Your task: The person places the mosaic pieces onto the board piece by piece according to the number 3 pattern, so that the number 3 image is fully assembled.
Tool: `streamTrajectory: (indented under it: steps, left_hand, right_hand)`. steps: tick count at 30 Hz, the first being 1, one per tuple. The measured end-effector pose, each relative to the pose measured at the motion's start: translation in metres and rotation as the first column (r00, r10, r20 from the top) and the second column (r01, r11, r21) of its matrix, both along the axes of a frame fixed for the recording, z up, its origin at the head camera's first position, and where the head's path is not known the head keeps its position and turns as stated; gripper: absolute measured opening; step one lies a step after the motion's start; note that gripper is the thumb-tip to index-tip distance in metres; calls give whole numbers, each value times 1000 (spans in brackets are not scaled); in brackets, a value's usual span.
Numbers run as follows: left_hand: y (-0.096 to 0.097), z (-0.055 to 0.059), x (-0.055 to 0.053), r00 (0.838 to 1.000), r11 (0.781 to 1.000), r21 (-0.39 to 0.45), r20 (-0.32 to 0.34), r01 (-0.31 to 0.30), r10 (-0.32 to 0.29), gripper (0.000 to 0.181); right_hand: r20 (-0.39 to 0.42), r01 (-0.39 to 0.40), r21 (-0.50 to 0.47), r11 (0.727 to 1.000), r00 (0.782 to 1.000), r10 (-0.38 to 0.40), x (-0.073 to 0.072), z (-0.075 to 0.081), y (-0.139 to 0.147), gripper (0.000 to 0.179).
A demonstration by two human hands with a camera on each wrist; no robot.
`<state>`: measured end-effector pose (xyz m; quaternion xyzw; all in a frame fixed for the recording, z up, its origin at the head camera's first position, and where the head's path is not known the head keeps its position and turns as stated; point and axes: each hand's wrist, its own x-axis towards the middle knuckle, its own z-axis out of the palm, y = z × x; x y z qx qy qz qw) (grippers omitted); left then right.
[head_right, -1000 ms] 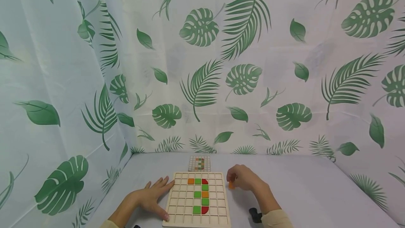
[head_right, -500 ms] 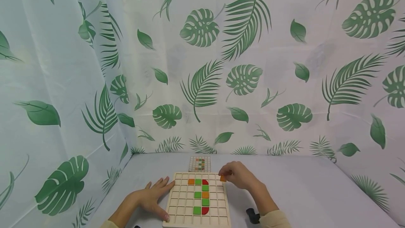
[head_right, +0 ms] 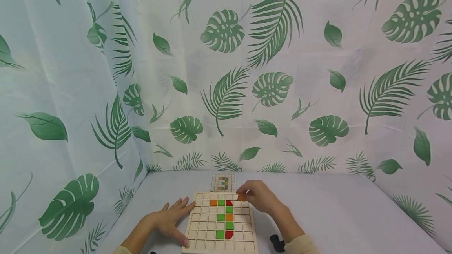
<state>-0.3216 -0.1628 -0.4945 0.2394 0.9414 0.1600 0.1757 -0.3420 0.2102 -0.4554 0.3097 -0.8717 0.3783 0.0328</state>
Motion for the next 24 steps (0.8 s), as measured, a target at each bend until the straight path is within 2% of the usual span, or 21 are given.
streamTrajectory:
  steps: [4, 14, 24]
  left_hand:
    - [0, 0, 0, 1000, 1000, 7, 5, 4, -4, 122]
    - [0, 0, -1, 1000, 1000, 3, 2, 5, -5, 122]
    - [2, 4, 2, 1000, 1000, -11, 8, -12, 13, 122]
  right_hand:
    - [-9, -25, -15, 1000, 1000, 25, 2, -2, -8, 23]
    - [-52, -38, 21, 999, 998, 39, 7, -5, -28, 25]
    - [-43, -54, -36, 998, 998, 52, 12, -6, -40, 21]
